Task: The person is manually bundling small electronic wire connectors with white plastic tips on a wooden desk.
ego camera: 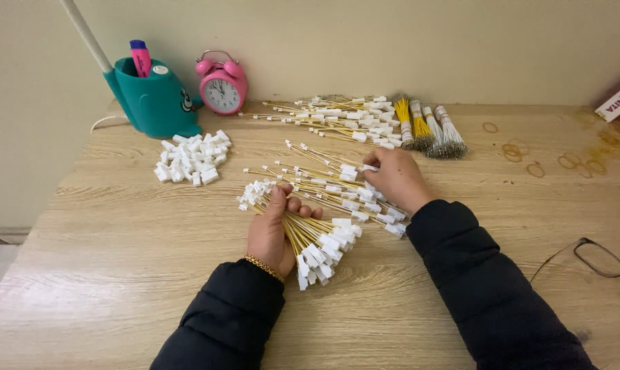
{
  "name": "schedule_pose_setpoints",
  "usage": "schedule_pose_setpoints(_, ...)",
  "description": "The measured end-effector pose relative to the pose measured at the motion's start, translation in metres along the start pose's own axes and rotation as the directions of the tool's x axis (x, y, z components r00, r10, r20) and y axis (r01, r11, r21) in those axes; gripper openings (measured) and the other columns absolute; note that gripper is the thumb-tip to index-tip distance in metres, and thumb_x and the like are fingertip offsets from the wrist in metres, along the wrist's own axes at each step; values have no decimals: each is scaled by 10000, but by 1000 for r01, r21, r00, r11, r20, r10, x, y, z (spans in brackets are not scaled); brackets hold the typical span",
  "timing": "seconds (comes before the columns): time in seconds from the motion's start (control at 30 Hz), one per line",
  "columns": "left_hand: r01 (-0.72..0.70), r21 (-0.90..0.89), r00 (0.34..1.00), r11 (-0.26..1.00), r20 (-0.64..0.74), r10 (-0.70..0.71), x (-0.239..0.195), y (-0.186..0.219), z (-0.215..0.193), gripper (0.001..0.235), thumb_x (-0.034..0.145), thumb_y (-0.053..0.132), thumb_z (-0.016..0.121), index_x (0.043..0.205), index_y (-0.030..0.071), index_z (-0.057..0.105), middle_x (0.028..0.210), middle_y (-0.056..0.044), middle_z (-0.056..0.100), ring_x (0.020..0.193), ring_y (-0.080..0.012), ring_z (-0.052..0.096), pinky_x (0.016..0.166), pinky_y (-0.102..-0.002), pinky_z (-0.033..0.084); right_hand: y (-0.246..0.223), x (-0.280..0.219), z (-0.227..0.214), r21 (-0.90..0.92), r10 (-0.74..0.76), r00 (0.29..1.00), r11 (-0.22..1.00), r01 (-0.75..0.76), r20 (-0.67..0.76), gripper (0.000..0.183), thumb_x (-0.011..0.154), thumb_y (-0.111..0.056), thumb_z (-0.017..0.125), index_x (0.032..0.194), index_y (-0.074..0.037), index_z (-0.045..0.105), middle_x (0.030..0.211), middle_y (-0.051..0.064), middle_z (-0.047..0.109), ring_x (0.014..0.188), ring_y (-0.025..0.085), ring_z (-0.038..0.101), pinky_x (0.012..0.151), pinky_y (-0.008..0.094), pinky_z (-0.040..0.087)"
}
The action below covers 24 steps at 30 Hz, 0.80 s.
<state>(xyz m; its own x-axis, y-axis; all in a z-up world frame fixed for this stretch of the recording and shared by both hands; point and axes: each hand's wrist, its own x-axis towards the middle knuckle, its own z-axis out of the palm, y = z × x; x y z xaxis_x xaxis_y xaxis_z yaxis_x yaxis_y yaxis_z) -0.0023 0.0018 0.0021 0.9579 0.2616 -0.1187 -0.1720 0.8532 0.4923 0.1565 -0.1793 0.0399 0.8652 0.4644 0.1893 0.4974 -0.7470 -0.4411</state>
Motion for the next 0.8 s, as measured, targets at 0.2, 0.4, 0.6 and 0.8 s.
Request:
schedule_pose_setpoints(0.2,4,-9,1000,1000,9,-4,3,-2,-2,332,971,397,531,1149,117,512,731,11,455,710,-149,633,885,-458,590,-19,-14,-29,178,94,991,981,-76,-98,218,783,-229,750,985,-148,742,800,54,718,788,191,685,696,325,530)
schedule_pose_setpoints(0.4,-12,29,997,1000,-77,14,-15,1,21,524,893,333,661,1297,35,511,713,-6,463,682,-141,620,856,-446,603,-90,-57,-71,475,43,972,867,-151,231,192,828,-103,709,993,-8,734,761,114,686,723,192,605,675,299,491)
schedule_pose_setpoints(0.6,18,60,989,998,-146,-9,-15,1,19,448,835,319,741,1168,44,623,665,-14,478,674,-193,668,774,-430,632,-91,-66,-67,398,-9,900,899,-183,435,182,818,-34,696,990,13,731,768,112,679,733,180,610,674,305,486)
schedule_pose_setpoints(0.8,24,28,990,999,-138,-20,-10,6,16,366,898,396,658,1067,73,628,699,-38,510,727,-231,680,768,-429,616,-85,-66,-73,354,-82,867,928,-113,491,220,788,-42,723,1003,2,731,790,72,689,748,151,608,681,299,506)
